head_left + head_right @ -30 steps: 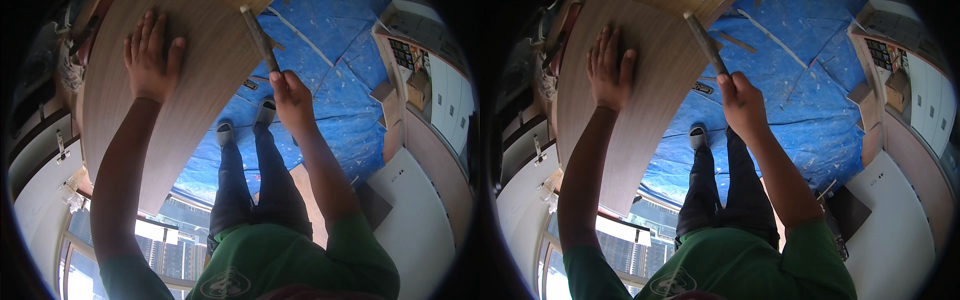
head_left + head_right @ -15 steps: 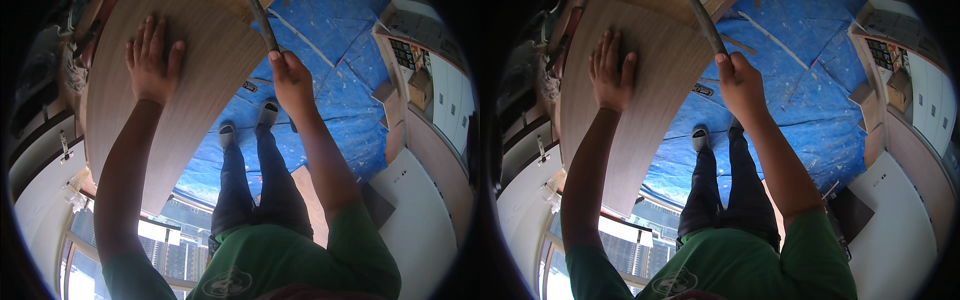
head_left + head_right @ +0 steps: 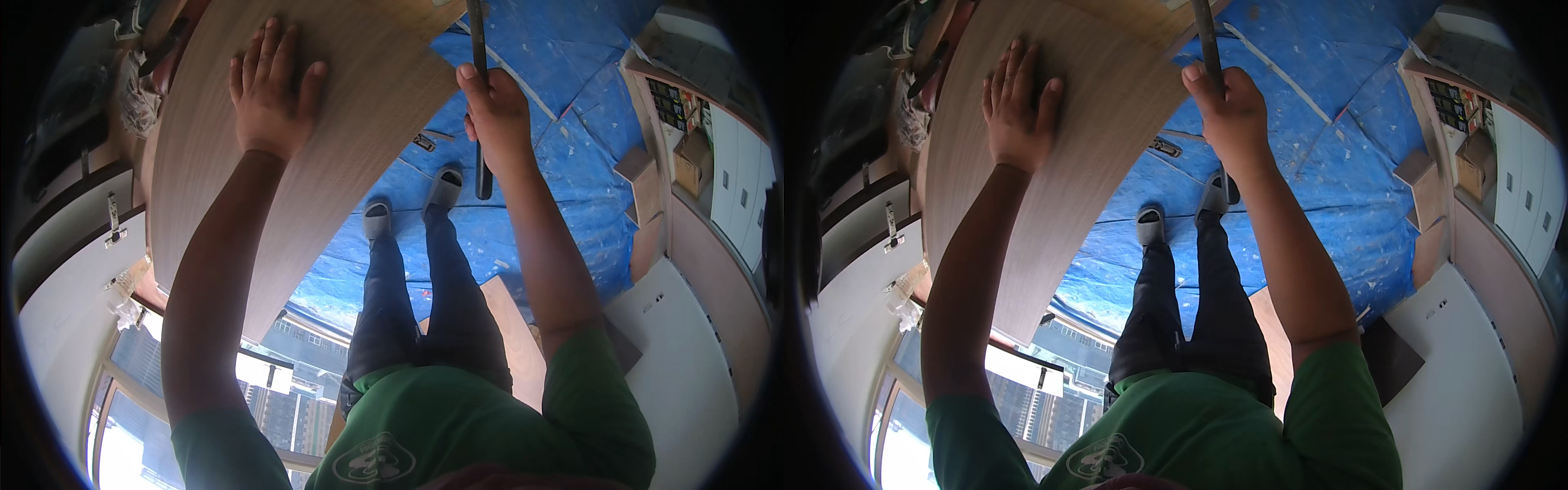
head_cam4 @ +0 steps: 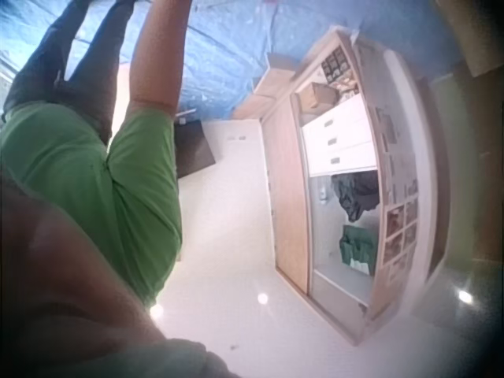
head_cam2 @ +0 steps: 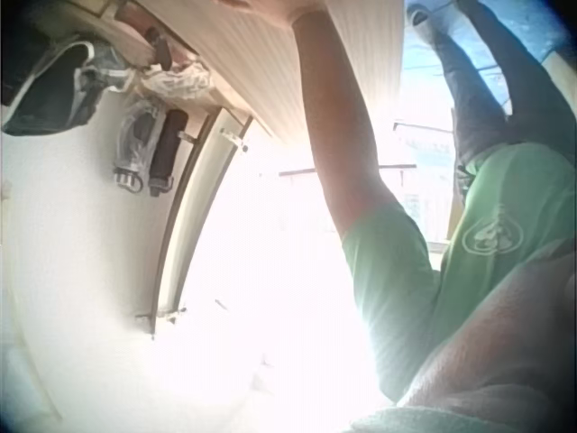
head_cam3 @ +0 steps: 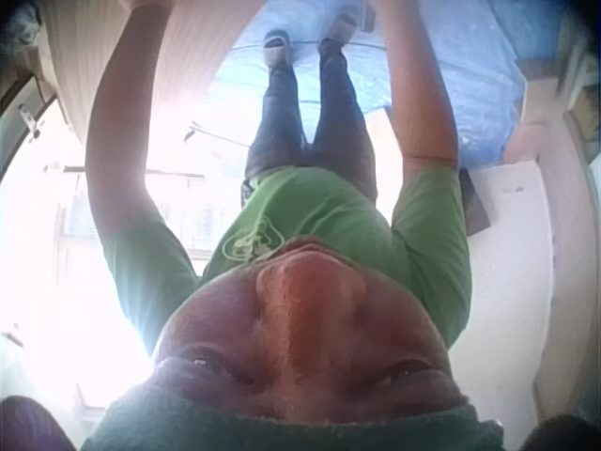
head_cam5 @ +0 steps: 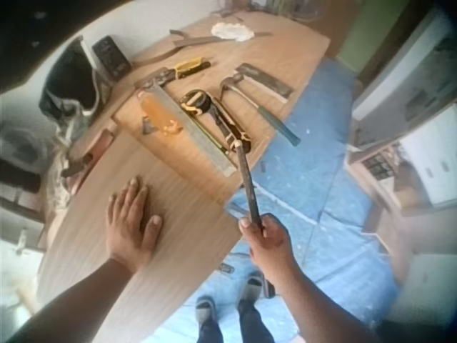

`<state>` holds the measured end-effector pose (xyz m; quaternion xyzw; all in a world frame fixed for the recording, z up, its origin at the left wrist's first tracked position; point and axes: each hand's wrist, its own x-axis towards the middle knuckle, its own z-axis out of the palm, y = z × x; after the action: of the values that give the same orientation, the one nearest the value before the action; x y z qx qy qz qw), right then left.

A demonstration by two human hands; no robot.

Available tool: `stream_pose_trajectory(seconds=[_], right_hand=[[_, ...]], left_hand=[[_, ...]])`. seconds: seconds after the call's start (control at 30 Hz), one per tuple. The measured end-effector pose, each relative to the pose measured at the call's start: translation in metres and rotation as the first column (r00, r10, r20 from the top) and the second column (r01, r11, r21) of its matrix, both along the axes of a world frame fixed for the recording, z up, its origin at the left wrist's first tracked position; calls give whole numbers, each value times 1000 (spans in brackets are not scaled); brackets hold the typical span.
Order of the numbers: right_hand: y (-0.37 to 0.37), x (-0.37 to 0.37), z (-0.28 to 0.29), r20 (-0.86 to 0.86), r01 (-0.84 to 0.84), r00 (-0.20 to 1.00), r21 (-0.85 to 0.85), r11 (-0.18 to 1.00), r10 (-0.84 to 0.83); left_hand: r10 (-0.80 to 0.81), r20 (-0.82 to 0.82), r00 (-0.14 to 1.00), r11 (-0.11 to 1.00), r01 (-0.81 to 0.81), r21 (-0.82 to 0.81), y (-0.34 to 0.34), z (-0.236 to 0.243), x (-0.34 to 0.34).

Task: The person measures and marks a wooden board using a metal ruler and a pencil. They repeatedly position the ruler, draw lines, and adjust the board's orientation on a blue tarp-covered floor.

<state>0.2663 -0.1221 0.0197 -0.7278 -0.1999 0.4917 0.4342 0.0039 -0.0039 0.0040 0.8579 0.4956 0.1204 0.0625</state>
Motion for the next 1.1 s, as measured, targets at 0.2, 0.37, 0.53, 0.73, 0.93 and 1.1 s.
stream_pose_trajectory(seconds=[0.2, 0.37, 0.53, 0.73, 0.93, 1.1], right_hand=[[-12, -22, -15, -45, 92, 995, 48, 995, -89], [-29, -33, -23, -108, 140, 986, 126, 982, -127], [-12, -14, -24, -196, 240, 960, 199, 950, -201], [-3, -4, -17, -102, 222, 974, 219, 950, -203], [-6, -16, -9, -93, 152, 984, 27, 988, -149], [-20, -24, -15, -223, 187, 962, 127, 974, -156]], left_hand=[[6, -21, 1000, 1000, -5, 10, 0, 0, 0], [1, -28, 1000, 1000, 0, 19, 1, -1, 0], [0, -23, 1000, 1000, 1, 16, 1, -1, 0], [6, -13, 1000, 1000, -6, 8, -1, 0, 1], [0, 2, 1000, 1000, 0, 16, -1, 2, 0], [-15, 18, 1000, 999, 14, 37, -1, 0, 0]])
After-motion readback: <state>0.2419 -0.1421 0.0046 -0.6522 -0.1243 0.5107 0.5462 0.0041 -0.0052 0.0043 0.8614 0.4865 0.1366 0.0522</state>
